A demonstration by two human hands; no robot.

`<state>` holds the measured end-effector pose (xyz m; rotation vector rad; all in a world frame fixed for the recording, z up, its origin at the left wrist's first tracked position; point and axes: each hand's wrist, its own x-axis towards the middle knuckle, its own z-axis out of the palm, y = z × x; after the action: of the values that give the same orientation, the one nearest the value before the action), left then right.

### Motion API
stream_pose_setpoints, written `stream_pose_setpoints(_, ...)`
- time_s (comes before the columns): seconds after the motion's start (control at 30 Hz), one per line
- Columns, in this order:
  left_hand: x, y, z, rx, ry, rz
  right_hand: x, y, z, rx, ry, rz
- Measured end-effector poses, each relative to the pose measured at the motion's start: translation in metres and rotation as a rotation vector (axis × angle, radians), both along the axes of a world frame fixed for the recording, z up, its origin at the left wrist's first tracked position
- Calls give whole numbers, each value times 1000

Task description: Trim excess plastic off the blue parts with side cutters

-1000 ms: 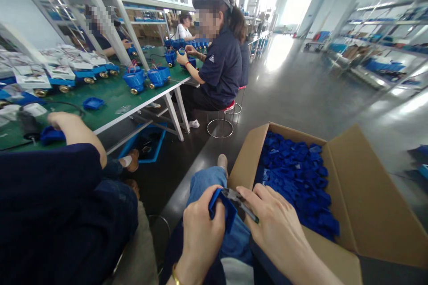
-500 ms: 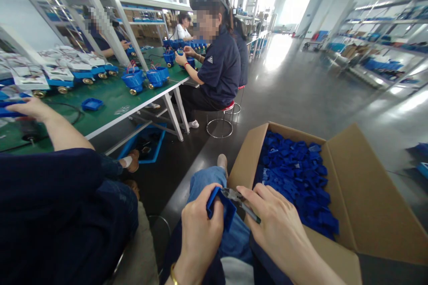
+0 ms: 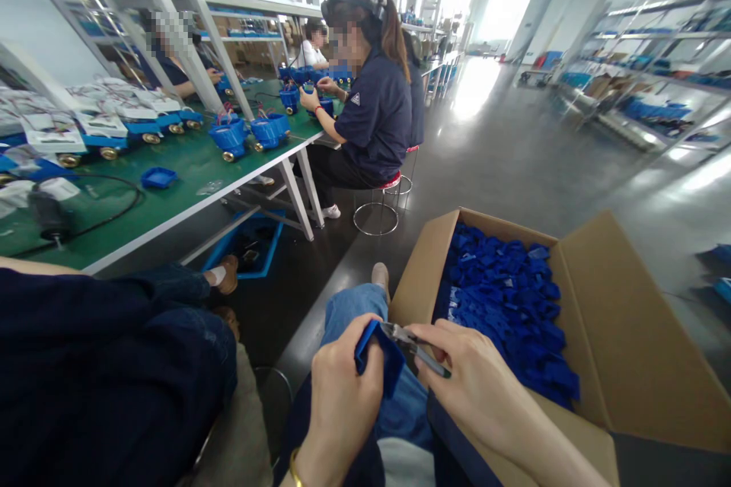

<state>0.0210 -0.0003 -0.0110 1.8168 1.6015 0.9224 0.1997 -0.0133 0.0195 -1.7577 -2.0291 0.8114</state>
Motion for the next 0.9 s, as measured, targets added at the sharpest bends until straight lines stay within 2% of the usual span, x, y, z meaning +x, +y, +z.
stream_pose_setpoints(0.27, -1, 1, 0, -21, 26, -43, 5, 0, 6, -19, -59, -2)
stream_pose_setpoints(0.5, -7, 6, 8, -156, -59, -116, 12, 7, 2, -35, 120, 72)
stream_pose_setpoints(0.6, -11, 10, 15, -213, -156, -213, 22, 17, -2, -168, 298, 149)
stream_pose_setpoints(0.73, -16, 14, 19, -273, -294, -291, 32, 27, -13, -442, 687, 223)
stream_pose_setpoints(0.83, -17, 14, 17, -306, -370, -281, 26, 26, -25, -529, 803, 185)
stream_pose_setpoints(0.9, -17, 14, 15, -312, -405, -263, 17, 21, -34, -528, 842, 102)
